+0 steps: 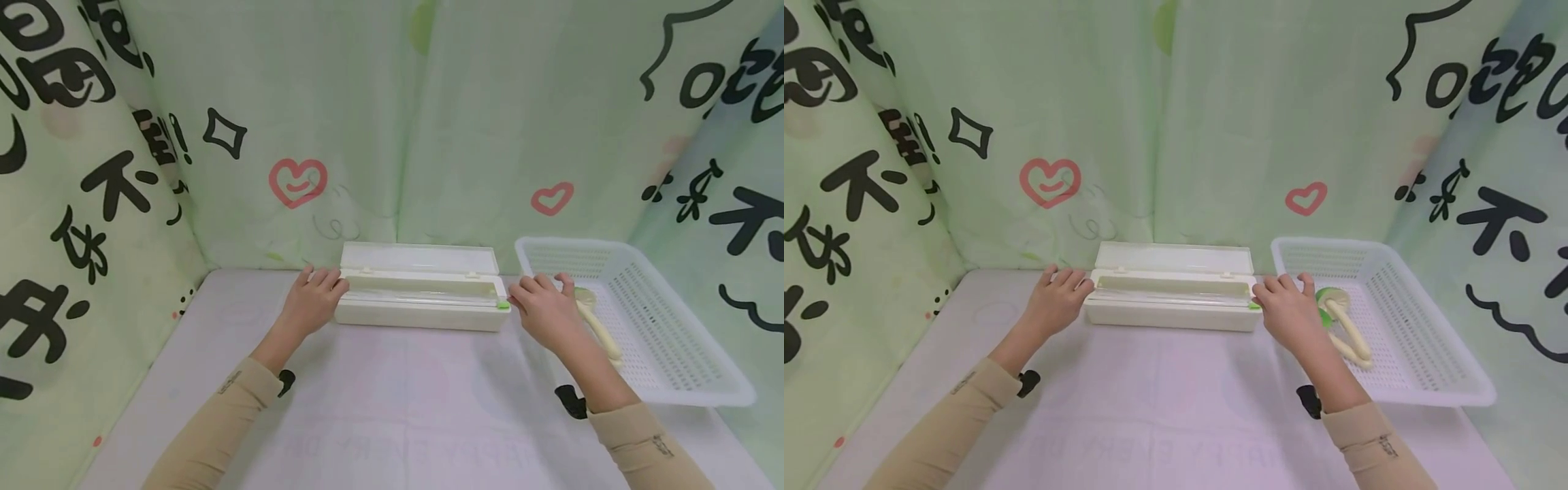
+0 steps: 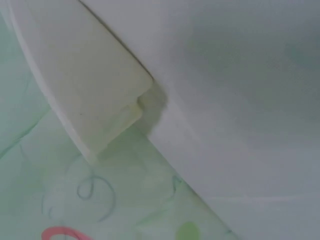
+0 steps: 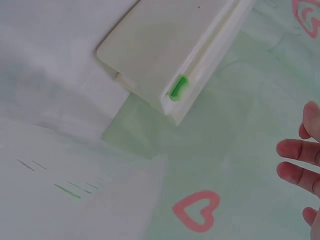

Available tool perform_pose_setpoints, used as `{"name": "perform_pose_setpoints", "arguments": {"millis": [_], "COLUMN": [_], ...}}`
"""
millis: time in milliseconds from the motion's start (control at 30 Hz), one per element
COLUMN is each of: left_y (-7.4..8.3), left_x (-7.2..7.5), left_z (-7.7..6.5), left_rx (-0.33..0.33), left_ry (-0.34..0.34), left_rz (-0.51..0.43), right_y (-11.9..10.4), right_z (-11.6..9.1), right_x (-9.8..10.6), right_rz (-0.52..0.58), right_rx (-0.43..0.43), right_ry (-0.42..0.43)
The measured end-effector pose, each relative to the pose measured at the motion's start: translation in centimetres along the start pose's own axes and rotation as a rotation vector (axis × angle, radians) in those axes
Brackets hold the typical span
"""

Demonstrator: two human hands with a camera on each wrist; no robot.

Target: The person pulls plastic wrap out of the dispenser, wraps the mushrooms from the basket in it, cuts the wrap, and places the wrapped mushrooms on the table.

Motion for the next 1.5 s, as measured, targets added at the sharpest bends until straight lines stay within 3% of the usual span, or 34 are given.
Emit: {"name": "perform_pose_setpoints", "arguments": {"millis": [467, 900, 1500], "left_y": [-0.5, -1.0, -1.4], "left_x": [1.2, 2.2, 3.3], "left_z": [0.3, 0.8, 1.1], "left_rx": [0.006, 0.018, -0.003], "left_ry": [-0.013, 0.072, 0.038], "left_rz": [0.031, 0.058, 0.086], "right_y": [-0.4, -0.7, -1.1], "right_z": [-0.1, -0.1, -0.4], "right_x": [1.5, 3.0, 4.6], "right_rz": [-0.006, -0.039, -0.067], "right_rx": [0.040, 0.026, 0.103], "right_ry": [0.044, -0.017, 0.058]}}
Point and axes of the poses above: each hand's wrist, its own z-axis towards the middle knuckle, its own x-axis out of the back of the hand, y = z × x, the point moved 4 cm from there along z, towards the middle knuckle, and after that the axes turned 11 degrees about -x, right-handed, at the moved point
